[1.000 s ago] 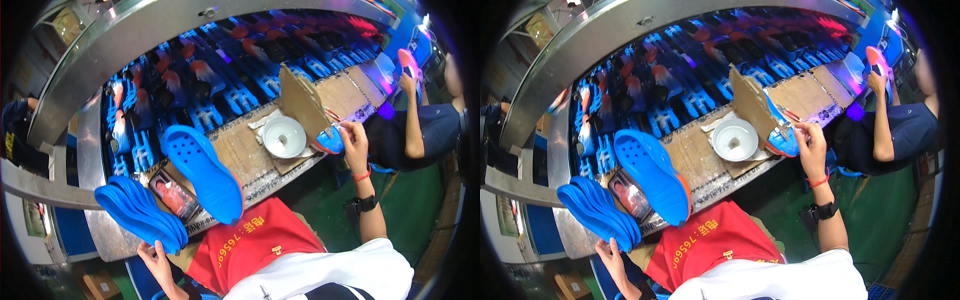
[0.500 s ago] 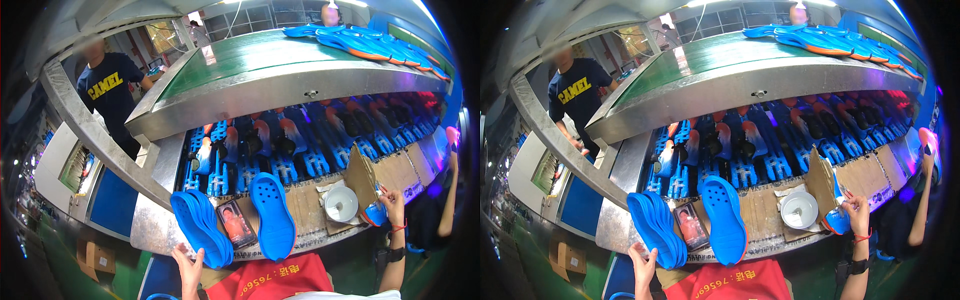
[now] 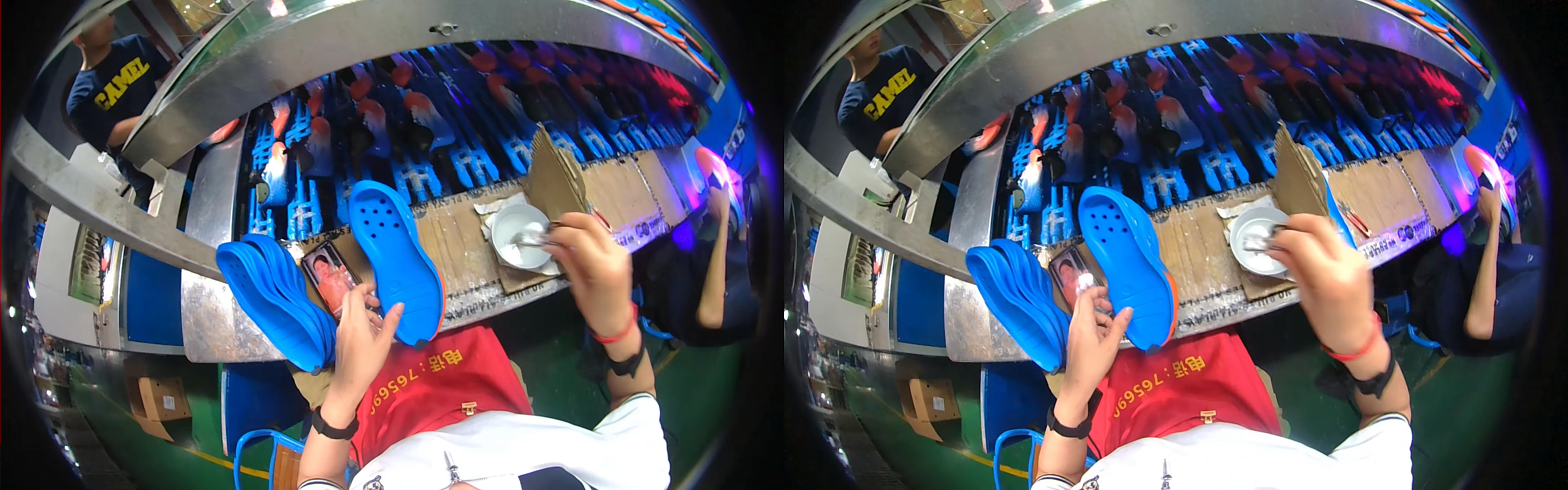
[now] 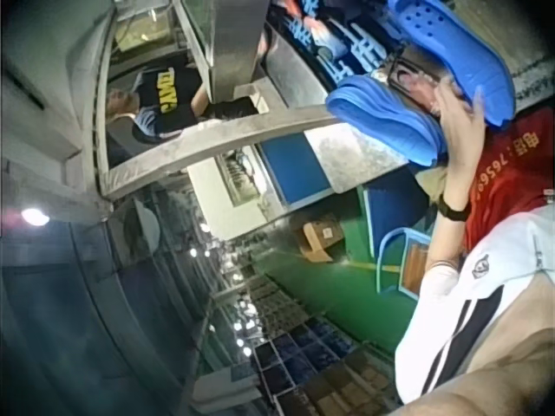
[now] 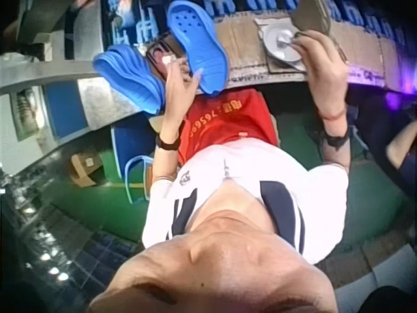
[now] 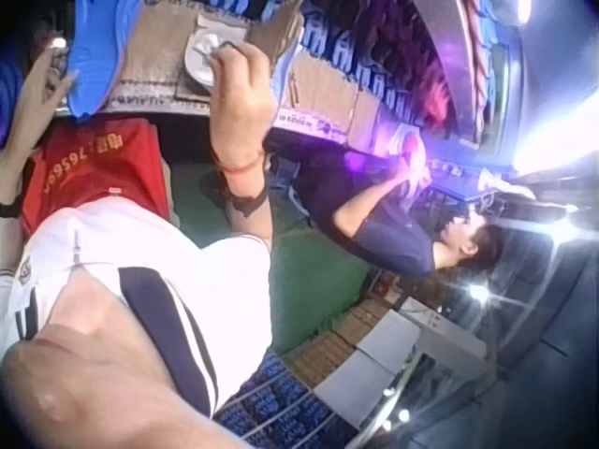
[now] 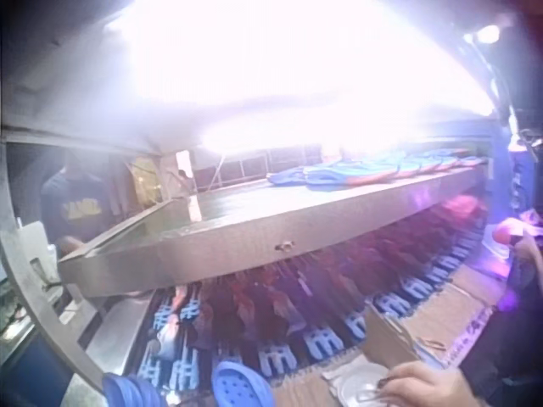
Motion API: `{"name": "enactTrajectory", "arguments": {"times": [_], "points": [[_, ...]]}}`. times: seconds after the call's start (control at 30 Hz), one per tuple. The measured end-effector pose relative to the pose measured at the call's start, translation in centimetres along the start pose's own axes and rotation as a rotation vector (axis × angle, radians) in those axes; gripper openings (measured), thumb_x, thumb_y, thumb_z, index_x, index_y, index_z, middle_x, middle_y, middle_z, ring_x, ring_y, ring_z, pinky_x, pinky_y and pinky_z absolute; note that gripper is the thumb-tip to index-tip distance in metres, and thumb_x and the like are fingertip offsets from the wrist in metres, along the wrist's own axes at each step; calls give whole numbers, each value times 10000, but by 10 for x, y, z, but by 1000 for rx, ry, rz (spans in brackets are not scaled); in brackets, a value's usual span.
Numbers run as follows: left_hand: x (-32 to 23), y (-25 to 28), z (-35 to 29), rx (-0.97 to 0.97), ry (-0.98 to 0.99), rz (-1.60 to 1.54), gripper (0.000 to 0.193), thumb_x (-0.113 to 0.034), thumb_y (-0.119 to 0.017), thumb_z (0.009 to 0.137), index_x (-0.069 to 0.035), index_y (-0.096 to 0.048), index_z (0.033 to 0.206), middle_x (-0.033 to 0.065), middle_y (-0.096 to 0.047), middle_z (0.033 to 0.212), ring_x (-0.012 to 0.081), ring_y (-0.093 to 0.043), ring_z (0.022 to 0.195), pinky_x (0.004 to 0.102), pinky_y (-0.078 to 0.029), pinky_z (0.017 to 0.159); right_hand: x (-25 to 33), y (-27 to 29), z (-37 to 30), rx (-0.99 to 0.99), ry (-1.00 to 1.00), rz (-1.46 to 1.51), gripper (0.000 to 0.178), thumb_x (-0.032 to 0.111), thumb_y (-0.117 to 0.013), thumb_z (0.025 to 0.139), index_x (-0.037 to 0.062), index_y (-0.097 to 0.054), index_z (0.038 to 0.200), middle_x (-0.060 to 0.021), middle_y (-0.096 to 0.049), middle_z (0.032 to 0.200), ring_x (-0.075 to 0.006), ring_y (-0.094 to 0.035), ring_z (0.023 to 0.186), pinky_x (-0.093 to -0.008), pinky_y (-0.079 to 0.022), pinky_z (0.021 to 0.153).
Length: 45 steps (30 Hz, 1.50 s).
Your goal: Applying adhesive to the edges of blue clog soles using a small brush.
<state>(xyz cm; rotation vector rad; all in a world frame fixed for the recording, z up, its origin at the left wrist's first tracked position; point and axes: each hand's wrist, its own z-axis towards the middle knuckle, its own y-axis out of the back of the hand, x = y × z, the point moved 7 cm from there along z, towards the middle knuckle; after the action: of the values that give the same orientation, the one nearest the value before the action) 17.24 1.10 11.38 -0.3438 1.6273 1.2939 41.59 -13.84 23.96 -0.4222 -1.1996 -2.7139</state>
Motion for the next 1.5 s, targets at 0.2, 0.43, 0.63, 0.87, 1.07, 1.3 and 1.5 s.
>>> {"name": "enactTrajectory", "arguments": {"times": [0.2,0.43,0.63,0.87,1.07,1.3,1.5], "points": [[1,-6,-1,5,51,-35,306,-151,-672,891,29,-496,1064,118,-542,898,157,-564,650,308,-483,615,-50,-74,-32,228,-158,-239,98,116,-634,840,61,-564,883,-125,-575,898,-336,-647,704,-431,-509,588],[-20,-8,-2,-156,-258,405,121,-77,-508,953,29,-448,959,179,-526,850,364,-547,707,435,-457,686,-66,-98,-41,322,-171,-223,80,140,-626,856,72,-591,878,-138,-582,865,-352,-648,683,-440,-520,585],[-20,0,-4,4,202,117,147,-56,-491,961,22,-390,1033,235,-570,987,350,-576,816,437,-444,725,-67,-101,-39,317,-188,-203,87,149,-643,849,74,-600,852,-126,-591,863,-353,-642,669,-440,-524,582],[-33,1,-11,184,-9,-827,795,60,-650,848,0,-165,1476,178,-428,1374,249,-445,1279,371,-371,1070,-63,-88,-31,276,-182,-140,74,132,-650,852,72,-607,851,-119,-609,886,-360,-632,694,-442,-515,605],[-51,-17,4,252,-75,-934,768,55,-640,850,7,-167,1453,152,-454,1322,239,-435,1279,392,-358,1082,-48,-69,-32,170,-189,-78,56,81,-647,851,51,-608,876,-127,-605,915,-358,-622,686,-429,-498,595],[-42,-47,18,136,13,-731,559,52,-617,869,39,-323,1345,173,-551,1229,212,-592,1103,333,-523,910,-35,-51,-35,98,-202,-105,64,36,-645,850,31,-608,903,-123,-602,916,-331,-625,705,-398,-488,591],[-51,-56,10,38,17,-570,667,49,-599,874,35,-253,1444,202,-594,1181,209,-648,993,304,-562,808,-5,-39,-40,48,-165,252,143,-21,-705,768,19,-642,889,-134,-619,920,-297,-634,749,-341,-509,633]]}}
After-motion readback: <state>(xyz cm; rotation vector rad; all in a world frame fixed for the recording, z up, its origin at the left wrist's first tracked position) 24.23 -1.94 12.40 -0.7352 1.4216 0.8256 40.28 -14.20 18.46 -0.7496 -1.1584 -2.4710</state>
